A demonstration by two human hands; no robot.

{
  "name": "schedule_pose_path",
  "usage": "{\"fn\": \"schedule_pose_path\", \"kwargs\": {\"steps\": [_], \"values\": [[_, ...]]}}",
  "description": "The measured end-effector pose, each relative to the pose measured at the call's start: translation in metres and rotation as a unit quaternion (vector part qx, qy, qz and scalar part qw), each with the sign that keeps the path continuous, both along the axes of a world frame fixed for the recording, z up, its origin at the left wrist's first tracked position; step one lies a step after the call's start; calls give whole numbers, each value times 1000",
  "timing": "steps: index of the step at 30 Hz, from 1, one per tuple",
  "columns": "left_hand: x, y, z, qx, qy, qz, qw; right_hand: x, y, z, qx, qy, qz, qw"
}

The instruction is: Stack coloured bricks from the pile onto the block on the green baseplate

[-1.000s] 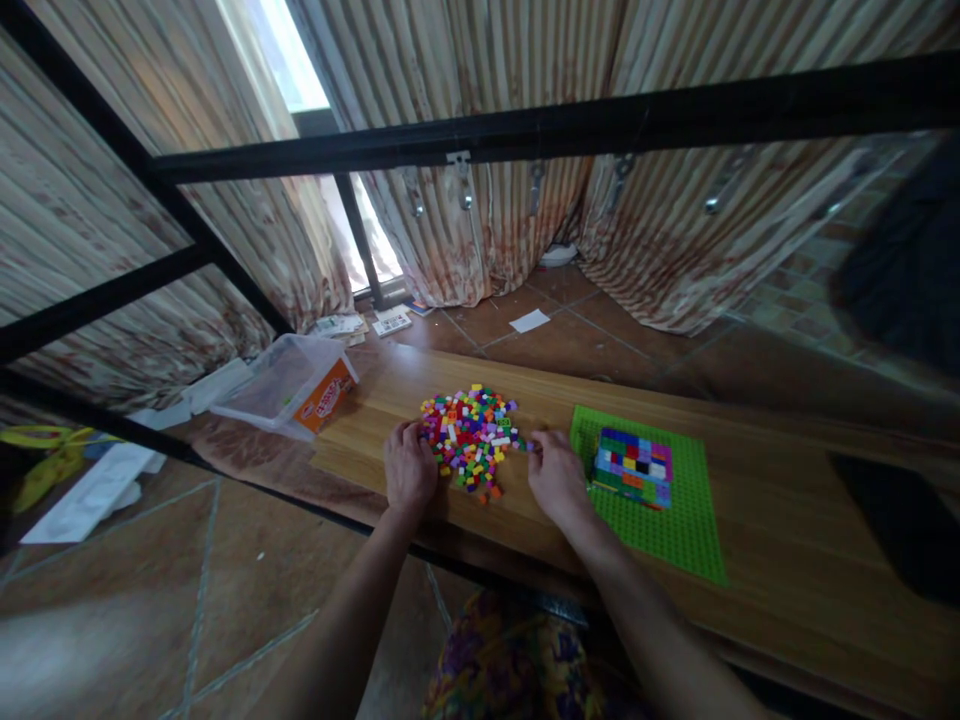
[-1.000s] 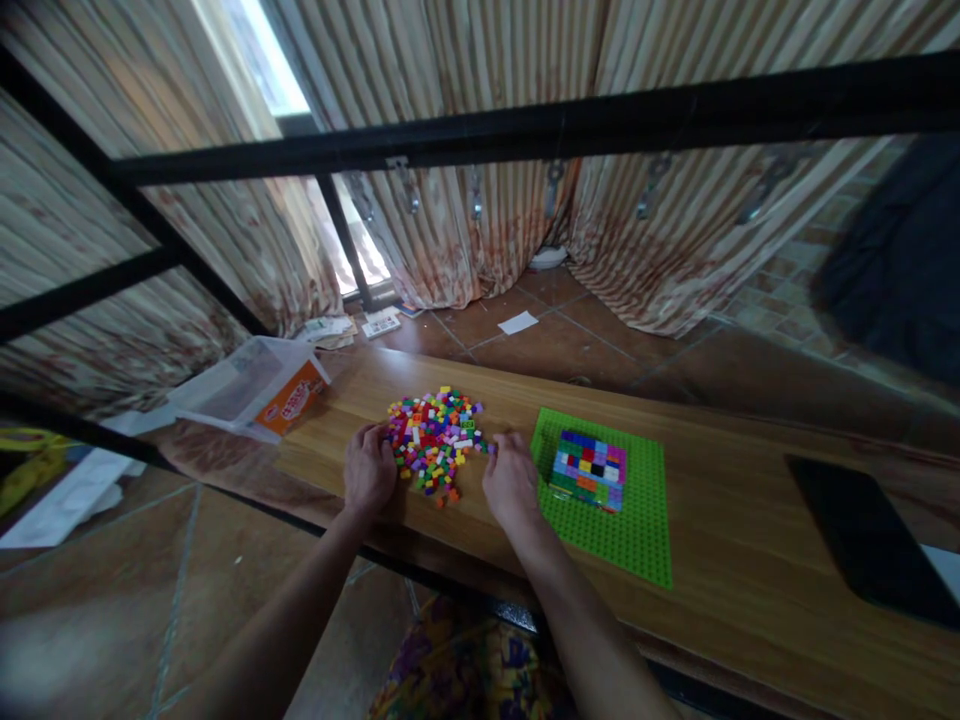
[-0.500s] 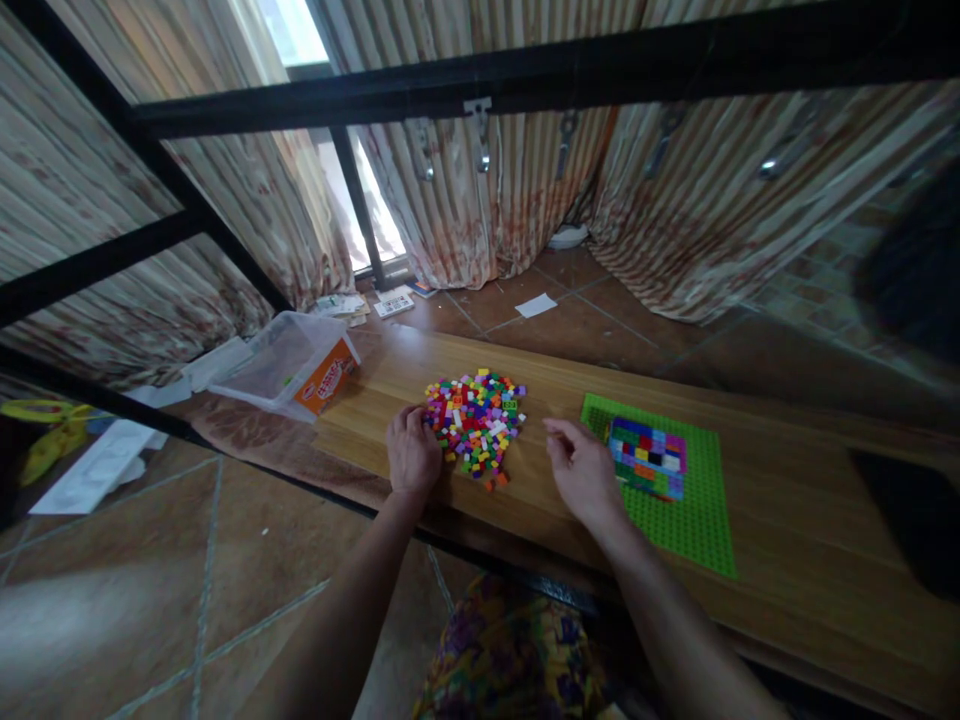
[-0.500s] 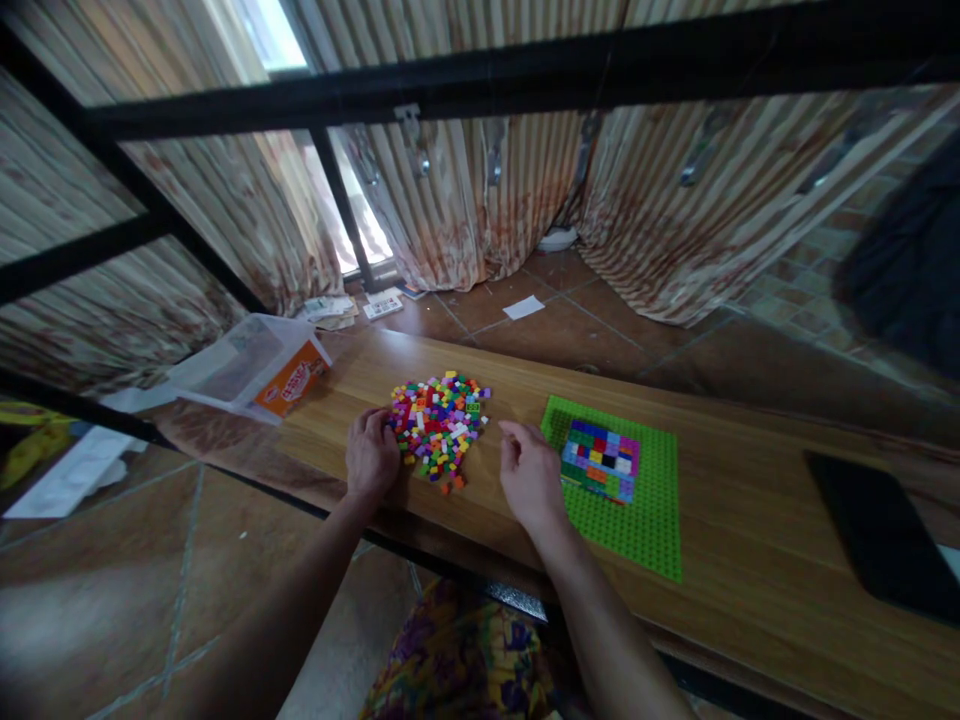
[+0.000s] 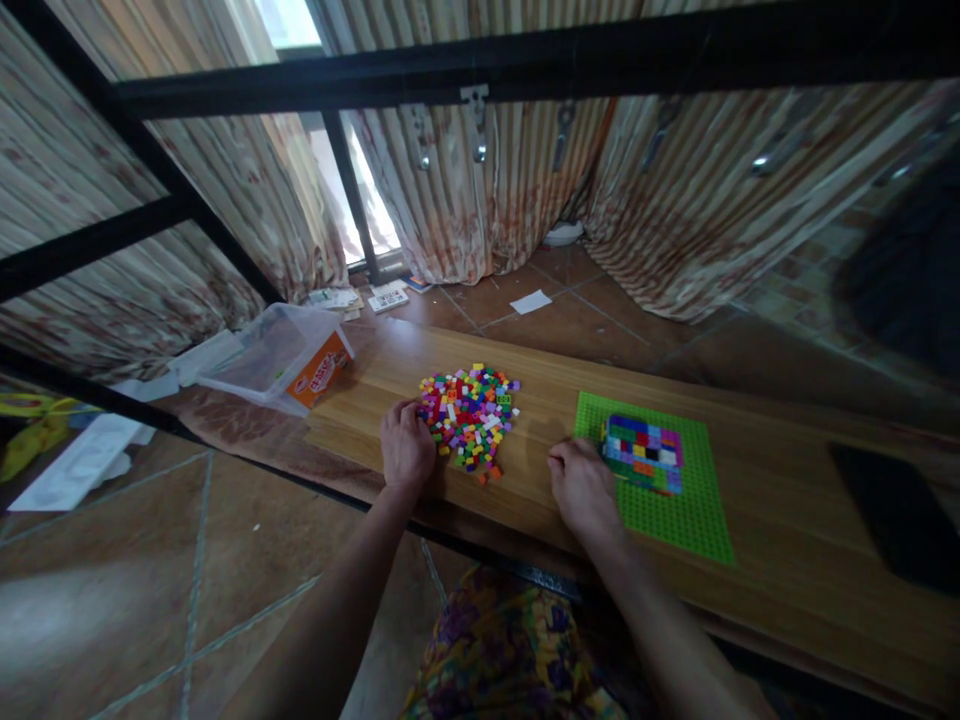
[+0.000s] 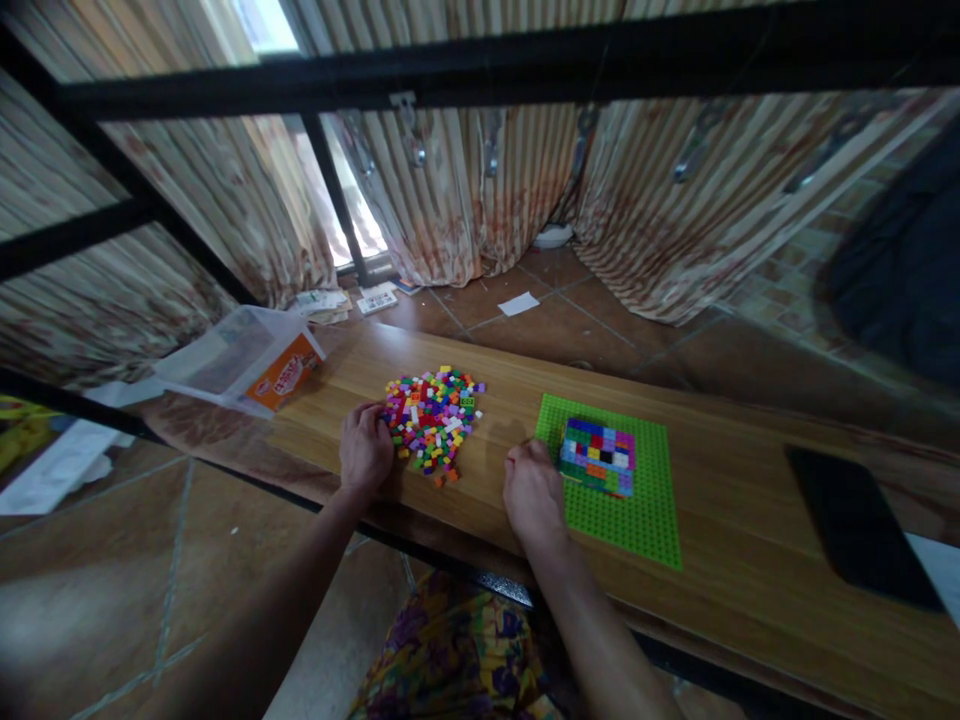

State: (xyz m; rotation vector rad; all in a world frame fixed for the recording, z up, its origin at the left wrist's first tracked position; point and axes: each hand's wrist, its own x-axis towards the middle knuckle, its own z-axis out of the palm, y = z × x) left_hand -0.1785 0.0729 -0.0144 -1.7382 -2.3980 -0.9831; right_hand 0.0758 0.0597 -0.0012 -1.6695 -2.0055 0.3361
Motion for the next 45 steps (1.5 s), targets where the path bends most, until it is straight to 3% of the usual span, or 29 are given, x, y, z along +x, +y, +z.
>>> {"fn": "schedule_pose_path", "kwargs": {"steps": [9, 16, 25, 29, 40, 45], "values": [[-2, 1, -1, 15, 6, -5, 1000, 3, -32, 14, -44, 207, 40, 977], [-3, 2, 0, 19, 11, -14, 1000, 49, -40, 17, -15, 234, -37, 971], [-5, 2, 0, 7, 12, -14, 1000, 112, -22, 13, 9, 236, -169, 957], [-5, 2, 1, 0, 16, -16, 1000, 118, -13, 18, 21, 199, -176, 964], [-3, 3, 2, -14, 24, -3, 1000, 120, 11, 30, 72, 6, -48, 996], [-4, 3, 0, -5, 21, -4, 1000, 118, 16, 30, 68, -61, -45, 995]]}}
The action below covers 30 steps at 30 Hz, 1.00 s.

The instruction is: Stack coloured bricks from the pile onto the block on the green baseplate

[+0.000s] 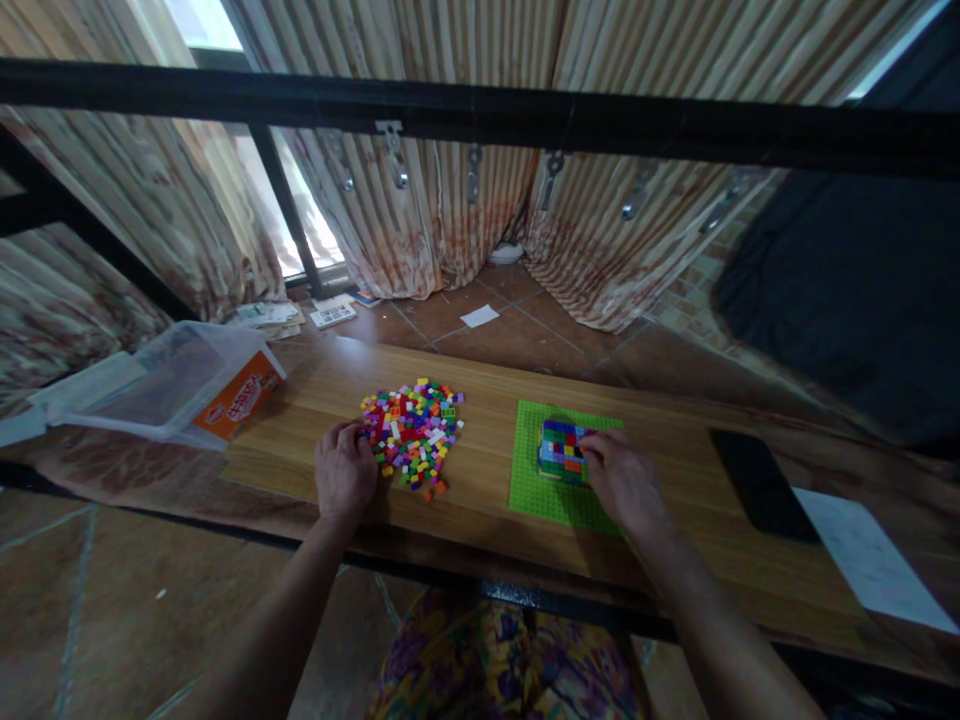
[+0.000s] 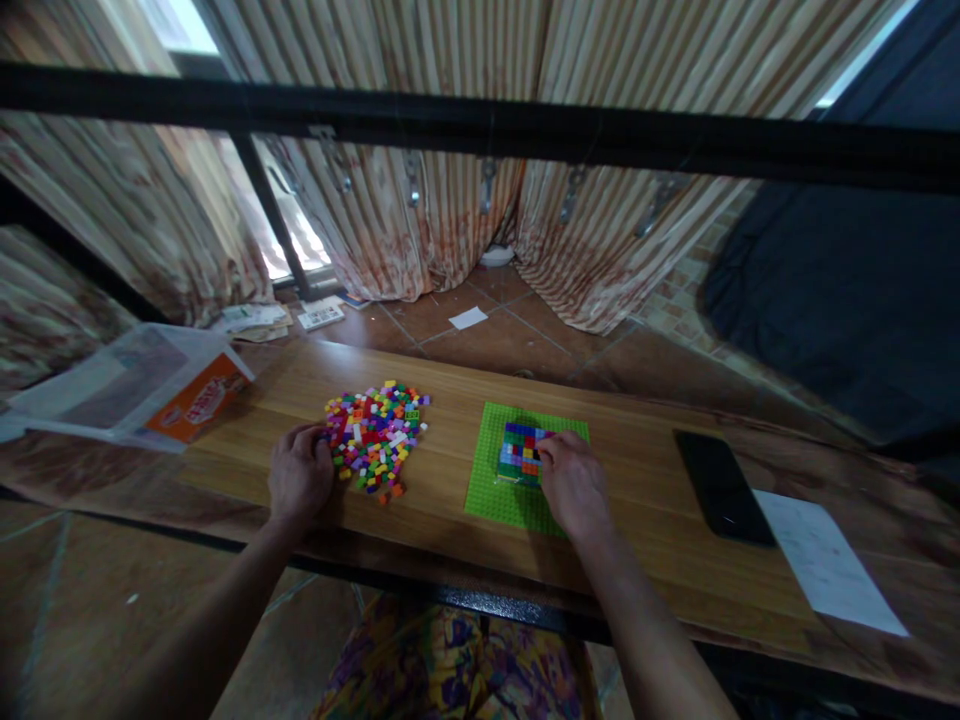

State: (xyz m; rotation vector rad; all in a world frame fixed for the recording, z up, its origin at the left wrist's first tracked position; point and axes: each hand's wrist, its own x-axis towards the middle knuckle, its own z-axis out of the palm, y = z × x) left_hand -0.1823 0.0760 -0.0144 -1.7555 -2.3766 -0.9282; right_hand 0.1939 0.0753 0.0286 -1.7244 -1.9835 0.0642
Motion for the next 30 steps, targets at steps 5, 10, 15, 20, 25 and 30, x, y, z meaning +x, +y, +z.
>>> {"fn": "schedule_pose_path", "kwargs": {"steps": [5, 10, 15, 20, 25, 30], "values": [[0, 0, 1, -1, -1, 2, 1000, -2, 4, 0, -3, -13, -32, 999], [0, 0, 2, -3, -6, -4, 1000, -2, 3, -3, -6, 26, -63, 998], [0, -1, 1, 2, -3, -6, 1000, 0, 0, -5, -3, 46, -74, 996], [0, 0, 1, -2, -1, -3, 1000, -2, -2, -6, 17, 40, -68, 997], [0, -1, 1, -5, 3, -2, 1000, -7, -2, -8, 40, 15, -78, 996], [1, -2, 2, 0, 6, -4, 1000, -7, -4, -16, 70, -1, -84, 994]]}}
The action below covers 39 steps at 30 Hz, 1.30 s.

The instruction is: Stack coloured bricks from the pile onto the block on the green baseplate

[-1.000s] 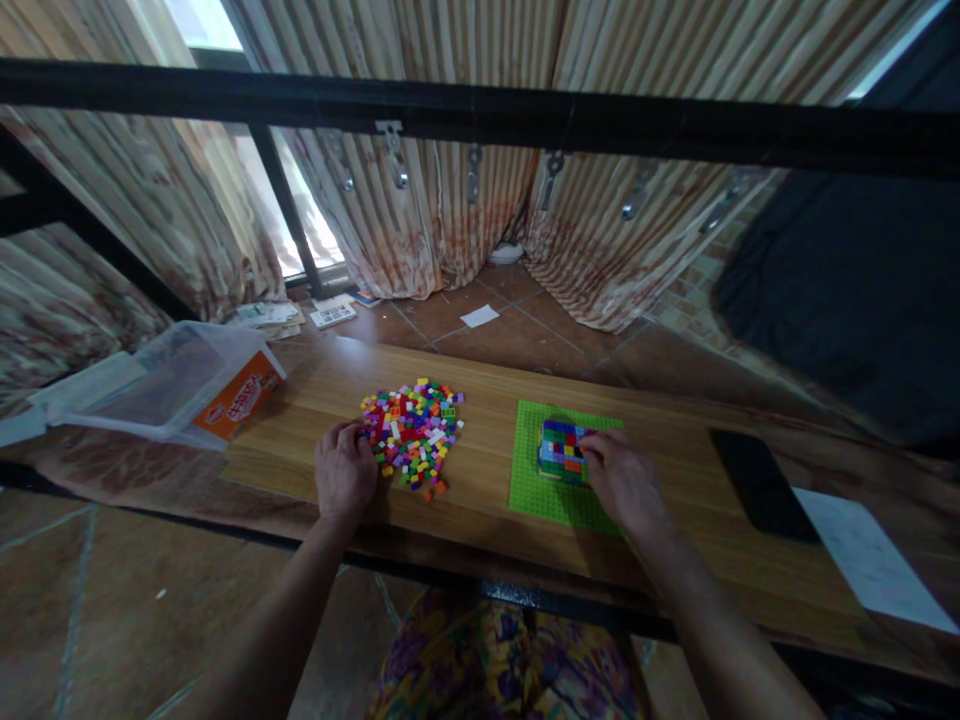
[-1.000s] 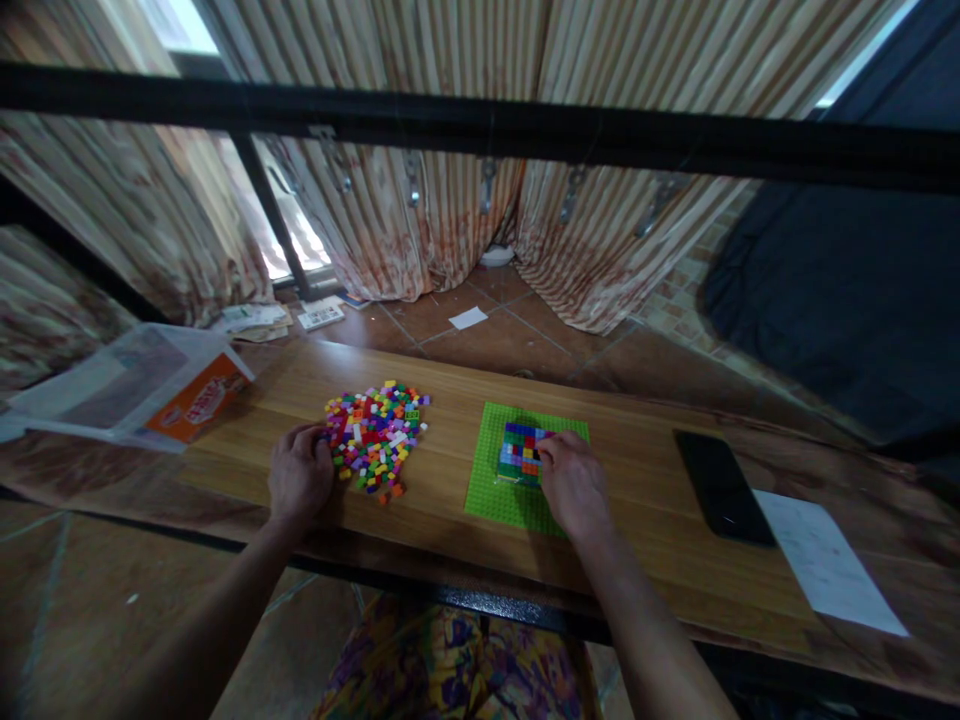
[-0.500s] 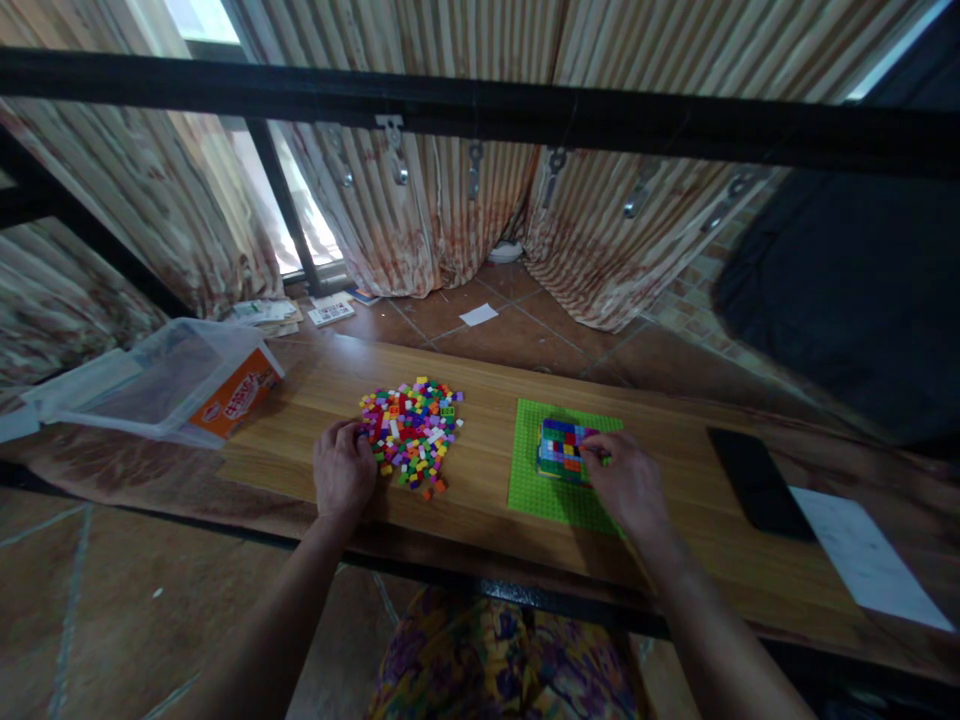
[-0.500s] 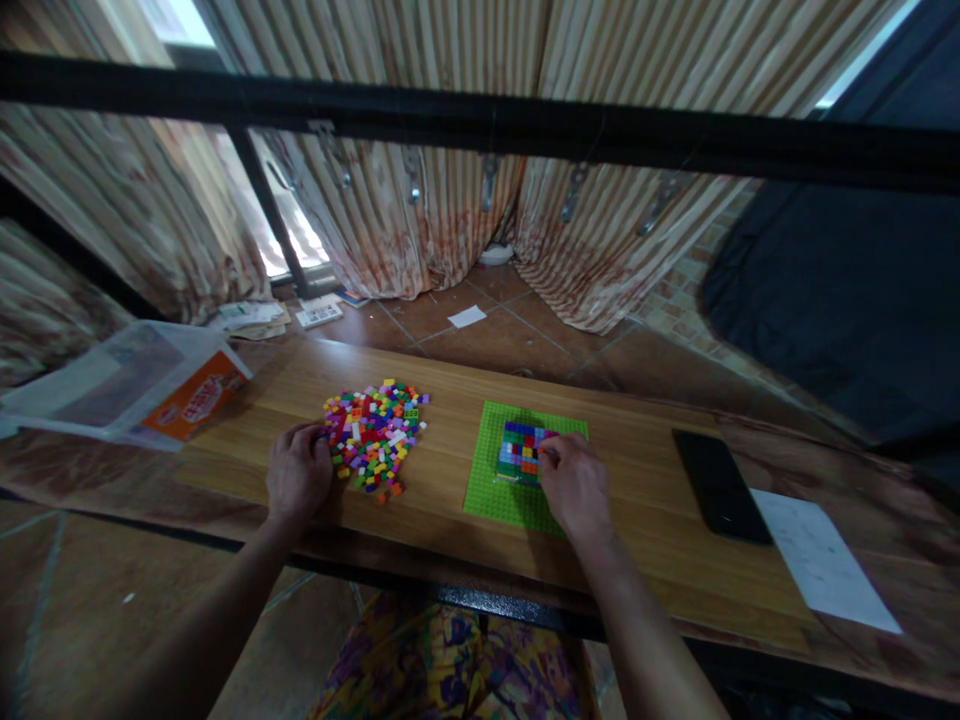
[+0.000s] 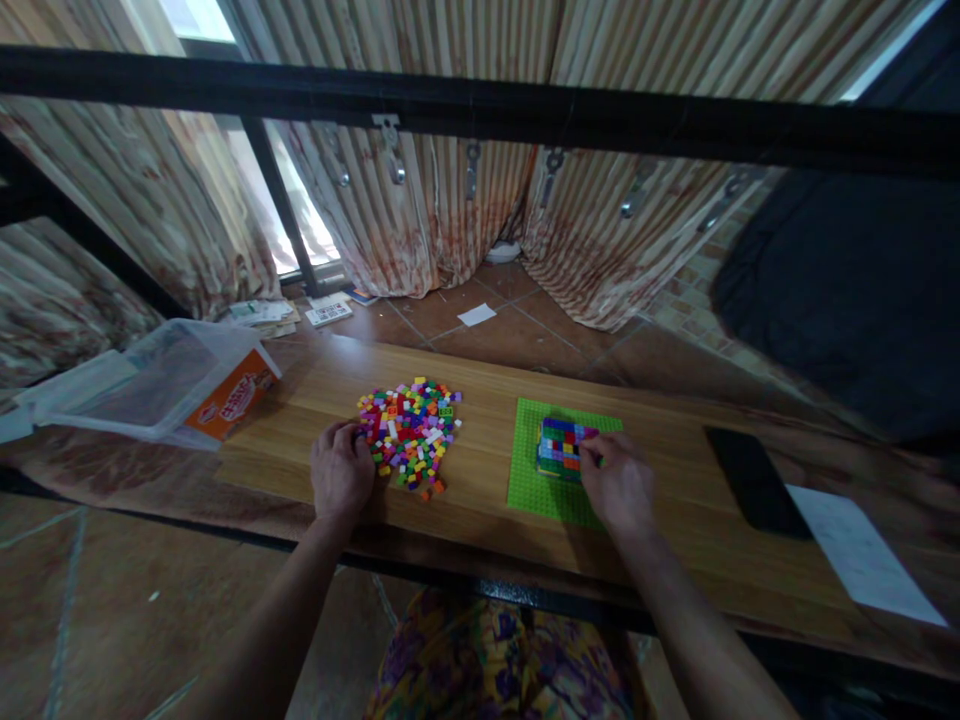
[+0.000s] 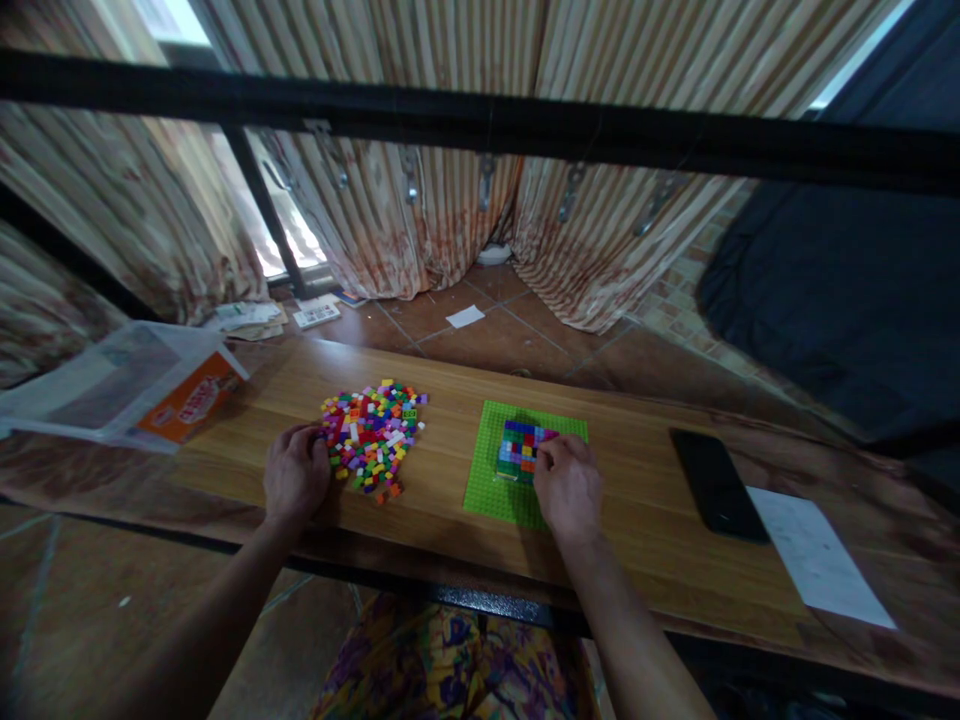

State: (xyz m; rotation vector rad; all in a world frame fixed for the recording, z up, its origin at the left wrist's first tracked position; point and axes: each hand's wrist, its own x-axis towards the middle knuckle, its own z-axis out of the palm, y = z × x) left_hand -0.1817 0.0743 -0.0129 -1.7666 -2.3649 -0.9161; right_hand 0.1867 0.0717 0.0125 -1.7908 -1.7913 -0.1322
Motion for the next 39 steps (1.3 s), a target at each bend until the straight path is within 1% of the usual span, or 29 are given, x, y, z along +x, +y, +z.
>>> {"fn": "schedule_pose_path", "kwargs": {"steps": [5, 10, 14, 19, 22, 24, 28, 33, 36, 39], "values": [[0, 0, -1, 0, -7, -1, 1000, 1, -7, -12, 38, -10, 25, 999], [0, 0, 0, 6, -18, -8, 1000, 2, -10, -16, 32, -1, 44, 999], [-1, 0, 1, 12, -17, -15, 1000, 2, -12, -11, 27, 27, 43, 998], [-1, 0, -1, 11, -9, -12, 1000, -7, -30, 4, 66, 97, 9, 993], [0, 0, -1, 8, -7, -8, 1000, -25, -46, 8, 66, 145, 23, 987], [0, -1, 0, 4, -9, -5, 1000, -43, -56, 6, 35, 165, 63, 984], [2, -2, 2, -3, -11, 2, 1000, -86, -69, -4, -37, 193, 144, 970], [3, -1, 2, -9, -17, 6, 1000, -133, -65, -14, -72, 183, 208, 958], [2, -2, 1, -3, -19, 5, 1000, -149, -58, -15, -77, 164, 216, 959], [2, -2, 0, 2, -18, 4, 1000, -157, -54, -12, -82, 147, 223, 960]]}}
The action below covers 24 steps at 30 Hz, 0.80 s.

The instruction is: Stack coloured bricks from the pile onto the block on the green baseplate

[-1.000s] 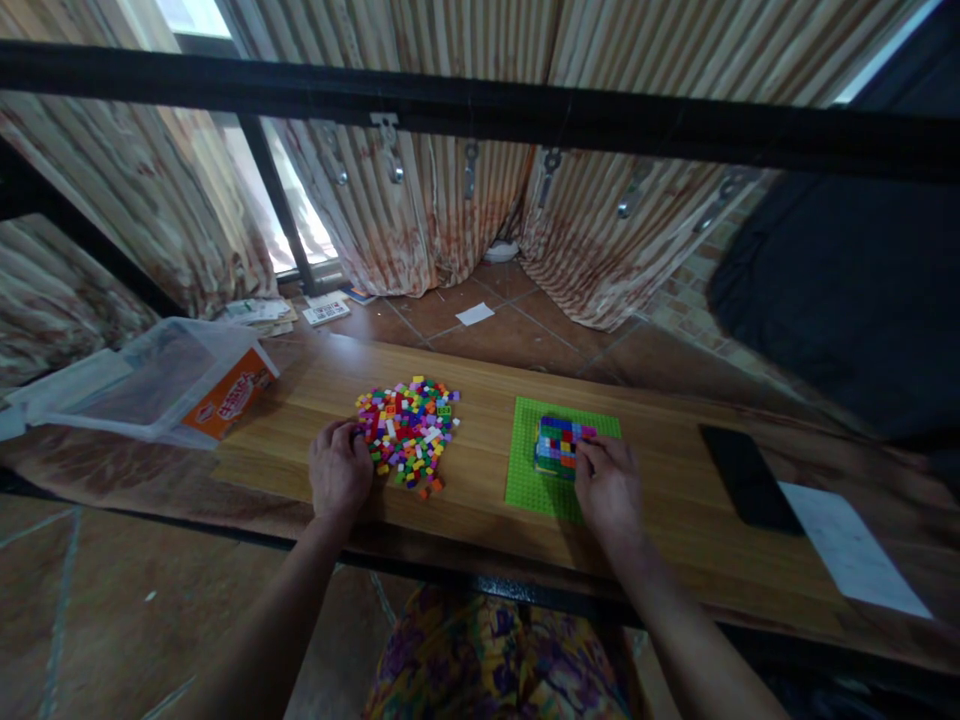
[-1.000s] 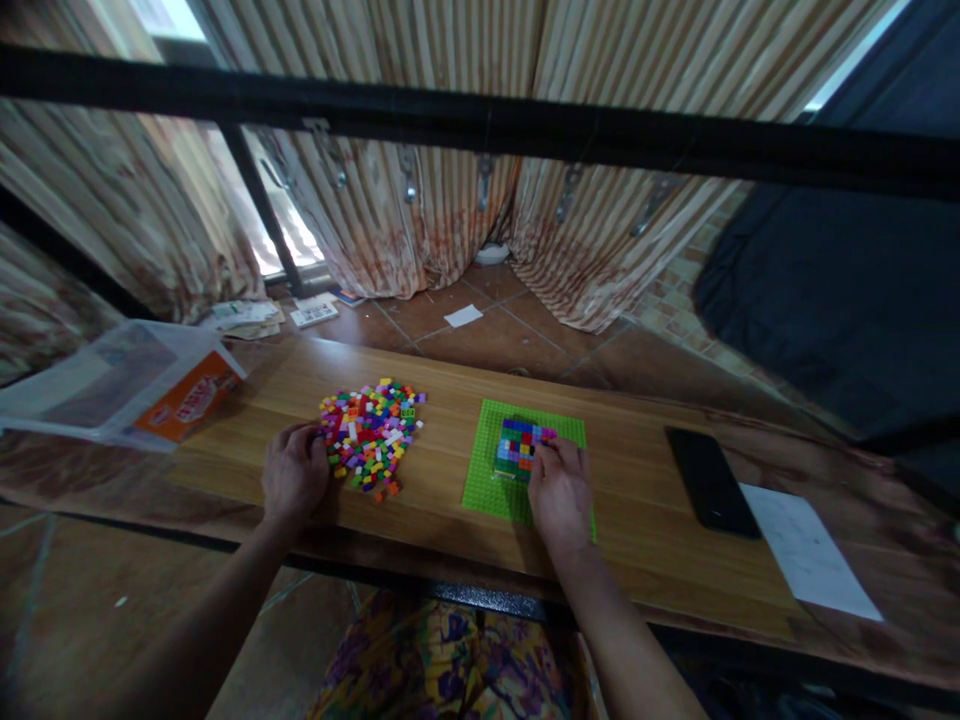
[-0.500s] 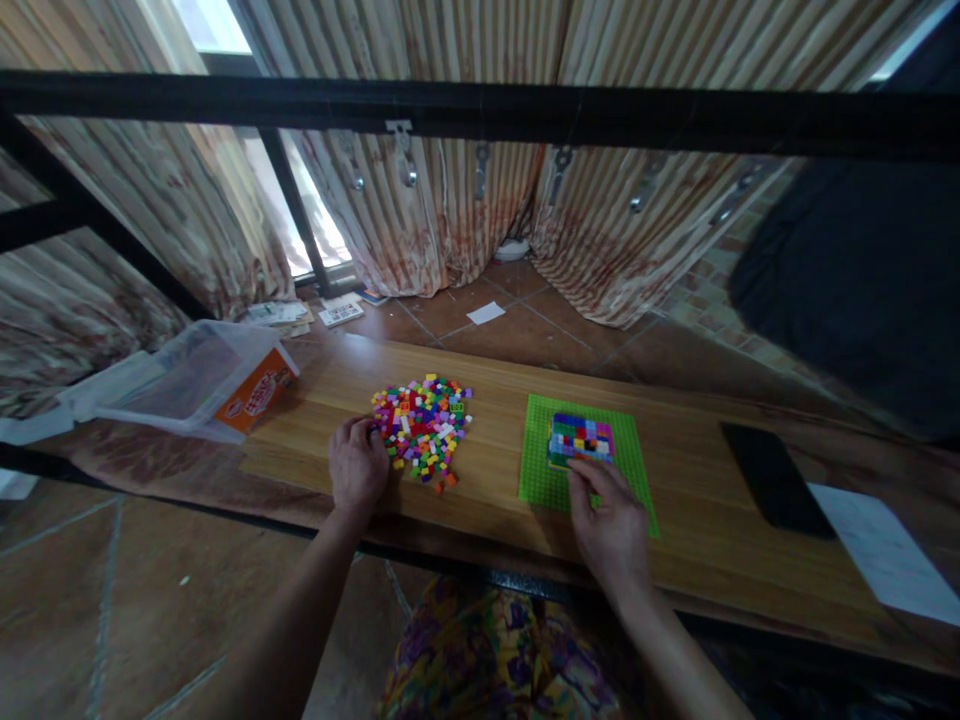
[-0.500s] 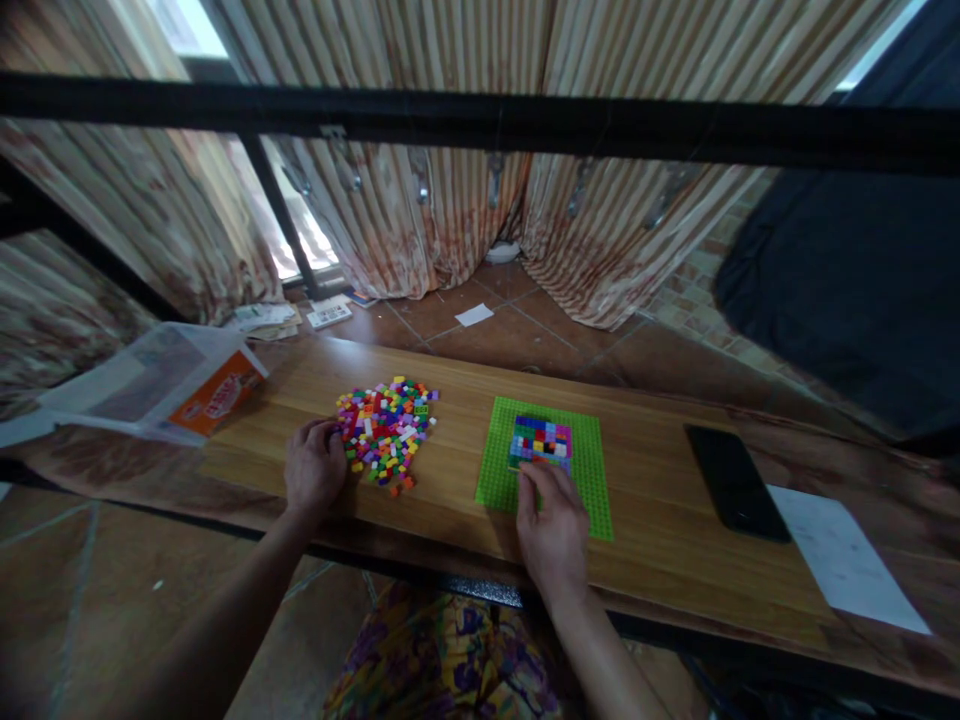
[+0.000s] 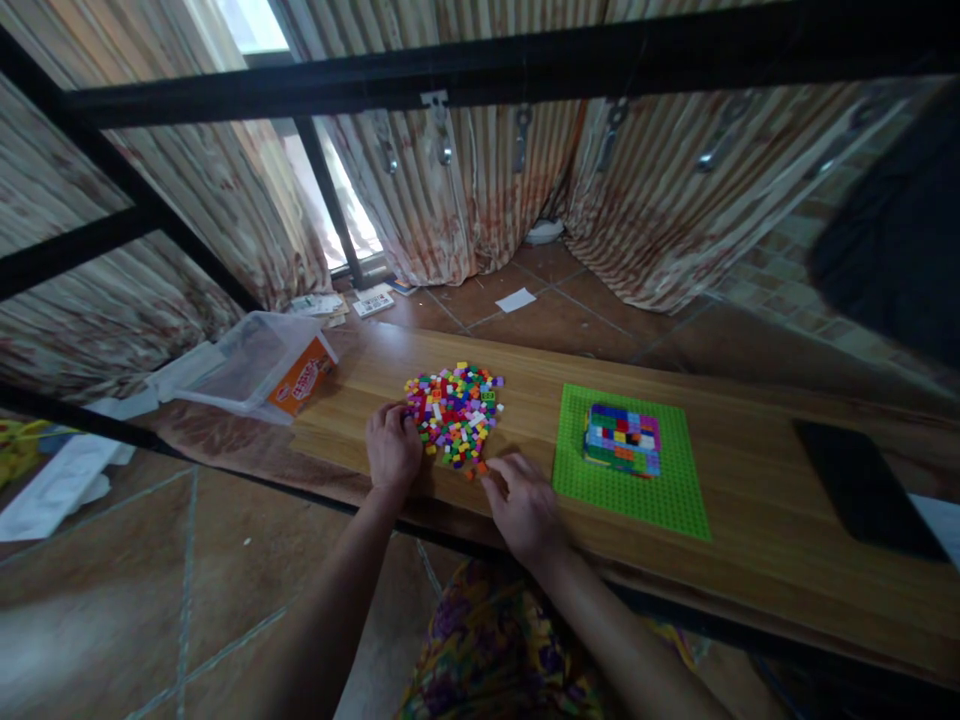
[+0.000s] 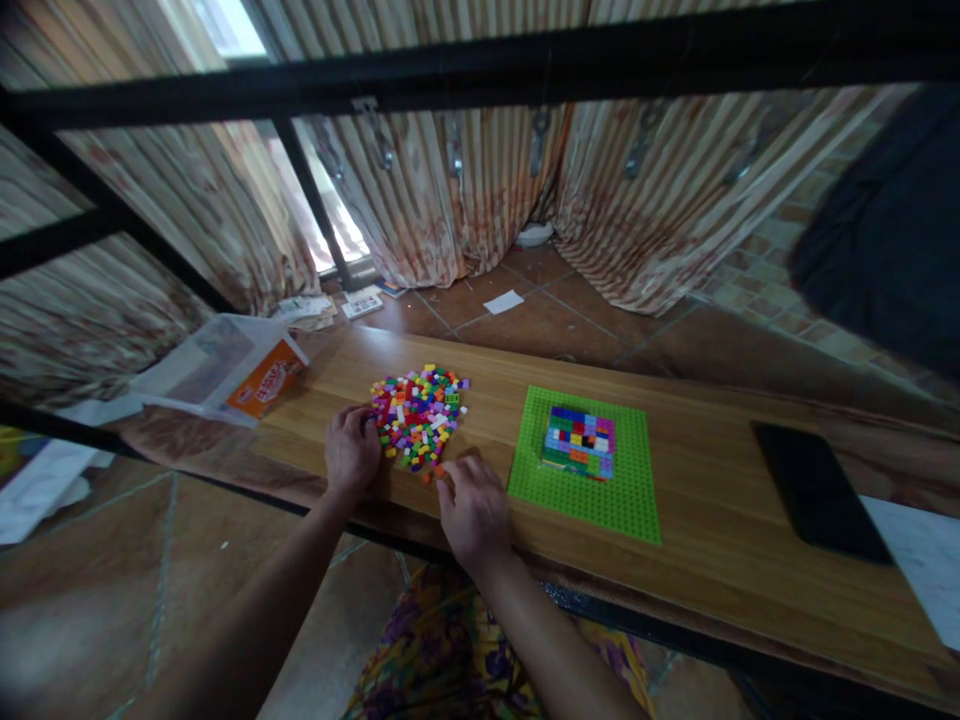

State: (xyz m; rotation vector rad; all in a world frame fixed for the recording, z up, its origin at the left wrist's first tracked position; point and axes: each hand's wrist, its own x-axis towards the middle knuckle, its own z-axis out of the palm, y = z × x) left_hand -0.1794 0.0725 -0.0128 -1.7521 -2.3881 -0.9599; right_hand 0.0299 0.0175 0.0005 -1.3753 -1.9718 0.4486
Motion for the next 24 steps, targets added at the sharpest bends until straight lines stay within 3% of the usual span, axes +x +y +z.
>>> {"fn": "schedule_pose_path", "kwargs": {"steps": [7, 15, 20, 24], "values": [[0, 1, -2, 4, 4, 2, 1000, -15, 2, 4, 15, -46, 50, 998], [-3, 0, -2, 10, 6, -8, 1000, -25, 10, -2, 45, -90, 57, 993], [-2, 1, -1, 12, 9, -6, 1000, -12, 7, 10, 31, 11, 45, 998], [-2, 1, 0, 10, 11, -4, 1000, 28, 6, 18, -21, 111, -13, 994]]}}
